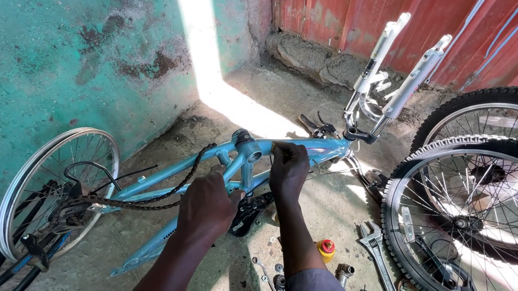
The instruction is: The person cleans the bottom bracket area of a light blue bicycle frame using a yellow cloth. They wipe the frame and the removed bottom bracket shell, then use a small tool to clean the interior of the shell before wiping it again.
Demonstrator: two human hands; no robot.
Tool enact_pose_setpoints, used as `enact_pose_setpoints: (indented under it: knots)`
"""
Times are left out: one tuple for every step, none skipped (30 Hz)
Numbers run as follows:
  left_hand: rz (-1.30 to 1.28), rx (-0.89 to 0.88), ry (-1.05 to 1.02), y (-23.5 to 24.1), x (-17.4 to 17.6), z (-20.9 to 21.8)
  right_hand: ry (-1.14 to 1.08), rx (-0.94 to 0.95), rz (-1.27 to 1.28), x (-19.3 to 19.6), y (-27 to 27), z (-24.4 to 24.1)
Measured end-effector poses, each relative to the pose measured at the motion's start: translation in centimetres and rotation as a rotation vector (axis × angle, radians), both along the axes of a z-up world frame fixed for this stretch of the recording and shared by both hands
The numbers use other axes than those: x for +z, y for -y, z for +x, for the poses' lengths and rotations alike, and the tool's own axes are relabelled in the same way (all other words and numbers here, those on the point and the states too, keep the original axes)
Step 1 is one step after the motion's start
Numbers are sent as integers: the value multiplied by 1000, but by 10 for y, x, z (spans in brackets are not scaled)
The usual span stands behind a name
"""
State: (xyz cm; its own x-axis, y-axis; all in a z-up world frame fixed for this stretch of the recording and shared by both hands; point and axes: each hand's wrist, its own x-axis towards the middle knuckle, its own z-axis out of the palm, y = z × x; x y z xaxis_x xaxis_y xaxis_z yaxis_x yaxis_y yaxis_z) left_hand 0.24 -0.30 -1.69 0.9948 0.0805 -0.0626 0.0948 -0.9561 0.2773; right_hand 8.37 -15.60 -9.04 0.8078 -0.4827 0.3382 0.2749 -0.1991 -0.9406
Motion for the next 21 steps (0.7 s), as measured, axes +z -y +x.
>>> enact_pose_setpoints:
  knots:
    - [-2, 0, 2, 3, 7, -3, 2, 0, -2, 4, 0, -3]
    - [14, -4, -4, 7, 13, -6, 32, 22, -27, 8, 0, -6]
    - [32, -8, -11, 10, 20, -9, 61, 44, -52, 12, 0, -9]
    - [32, -9, -10, 11, 17, -8, 62, 44, -52, 6, 4, -3]
    - [28, -17, 3, 10, 15, -7, 53, 24, -85, -2, 7, 2]
    - [24, -25, 17, 10, 12, -7, 44, 4, -119, -9, 9, 8]
    - [25, -25, 16, 8, 10, -7, 43, 5, -118, -9, 5, 7]
    - [22, -36, 14, 7, 7, -6, 46, 7, -134, -8, 2, 7]
    - [16, -51, 13, 8, 5, -4, 50, 6, -152, -7, 1, 8]
    - [14, -54, 15, 8, 5, -5, 52, 3, -154, 1, 0, 2]
    - [30, -62, 17, 8, 4, -5, 84, 49, -148, 8, -1, -4]
    - [47, -71, 20, 8, 4, -5, 117, 96, -143, 15, -2, -10]
    - [46, -71, 18, 7, 2, -4, 116, 96, -143, 16, 4, -9]
    - [59, -69, 16, 7, 0, -3, 41, 237, 91, 17, 9, -7]
    - [72, -65, 16, 6, -1, -1, -34, 380, 327, 19, 13, -6]
    - [73, -61, 17, 5, -2, -2, -34, 383, 328, 15, 18, 0]
    - [88, -63, 23, 4, -4, -2, -87, 286, 391, 12, 23, 7]
    - [103, -65, 29, 4, -5, -2, -142, 189, 453, 9, 27, 13]
    - [106, -64, 31, 5, 0, -4, -139, 190, 456, 10, 24, 16]
    - [88, -59, 26, 6, 5, -6, -180, 179, 435, 10, 20, 20]
    - [69, -59, 19, 8, 10, -8, -222, 163, 414, 10, 18, 22]
